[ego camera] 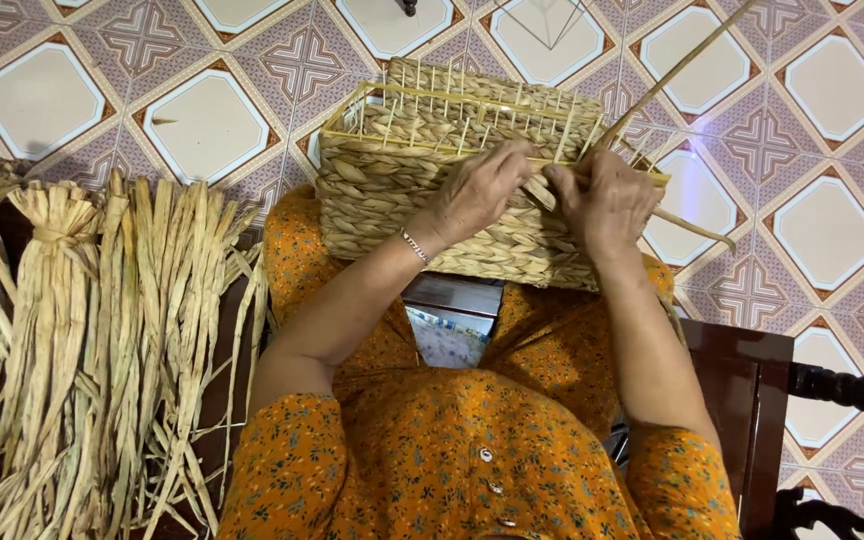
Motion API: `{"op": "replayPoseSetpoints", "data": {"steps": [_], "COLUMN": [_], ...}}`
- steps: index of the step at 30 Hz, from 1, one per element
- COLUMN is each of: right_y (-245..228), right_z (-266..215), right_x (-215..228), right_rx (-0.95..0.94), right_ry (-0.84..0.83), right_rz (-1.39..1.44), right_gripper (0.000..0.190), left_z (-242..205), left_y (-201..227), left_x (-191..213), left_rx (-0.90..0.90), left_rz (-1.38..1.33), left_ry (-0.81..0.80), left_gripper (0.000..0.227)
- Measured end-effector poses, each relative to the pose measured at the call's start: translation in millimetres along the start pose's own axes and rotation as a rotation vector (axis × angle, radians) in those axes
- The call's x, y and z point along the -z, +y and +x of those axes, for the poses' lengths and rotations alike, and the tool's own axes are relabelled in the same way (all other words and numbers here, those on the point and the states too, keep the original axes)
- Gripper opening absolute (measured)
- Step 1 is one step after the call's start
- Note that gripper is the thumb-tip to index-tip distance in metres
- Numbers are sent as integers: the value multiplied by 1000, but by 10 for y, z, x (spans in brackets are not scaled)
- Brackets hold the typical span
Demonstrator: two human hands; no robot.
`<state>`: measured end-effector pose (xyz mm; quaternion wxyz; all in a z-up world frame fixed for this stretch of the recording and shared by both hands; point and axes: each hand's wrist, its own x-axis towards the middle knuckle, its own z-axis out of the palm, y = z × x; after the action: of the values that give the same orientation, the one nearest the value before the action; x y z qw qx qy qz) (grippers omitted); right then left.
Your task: The person weaves a basket by hand, threading dried plant stalks through a wooden frame and pulling them tight. Finally, they use shears to trim the excess ends of the stalks from the basket's edges.
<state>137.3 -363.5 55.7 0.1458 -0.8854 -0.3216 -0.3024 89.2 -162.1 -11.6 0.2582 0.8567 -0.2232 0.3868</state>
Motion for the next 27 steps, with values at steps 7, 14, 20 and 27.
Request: {"op": "replayPoseSetpoints", "data": {"steps": [7, 14, 20, 27], "right_y": [197, 816, 1516, 1879], "right_z": [-219, -525, -753, -895], "right_x": [79, 126, -447, -637], "right_rx": [-119, -58, -202, -241], "right_ry": [-149, -30, -19, -52], "right_rz": [153, 29, 357, 455], "right_gripper": [42, 41, 35, 29], "left_z": [496, 587, 411, -438], "left_y": [-75, -90, 17, 31], "left_x": [-40, -387, -466, 436], "left_rx": [514, 633, 645, 48], "left_rz": [-104, 11, -6, 290], "left_ry": [-514, -586, -404, 297], "left_gripper": [5, 55, 69, 46]}}
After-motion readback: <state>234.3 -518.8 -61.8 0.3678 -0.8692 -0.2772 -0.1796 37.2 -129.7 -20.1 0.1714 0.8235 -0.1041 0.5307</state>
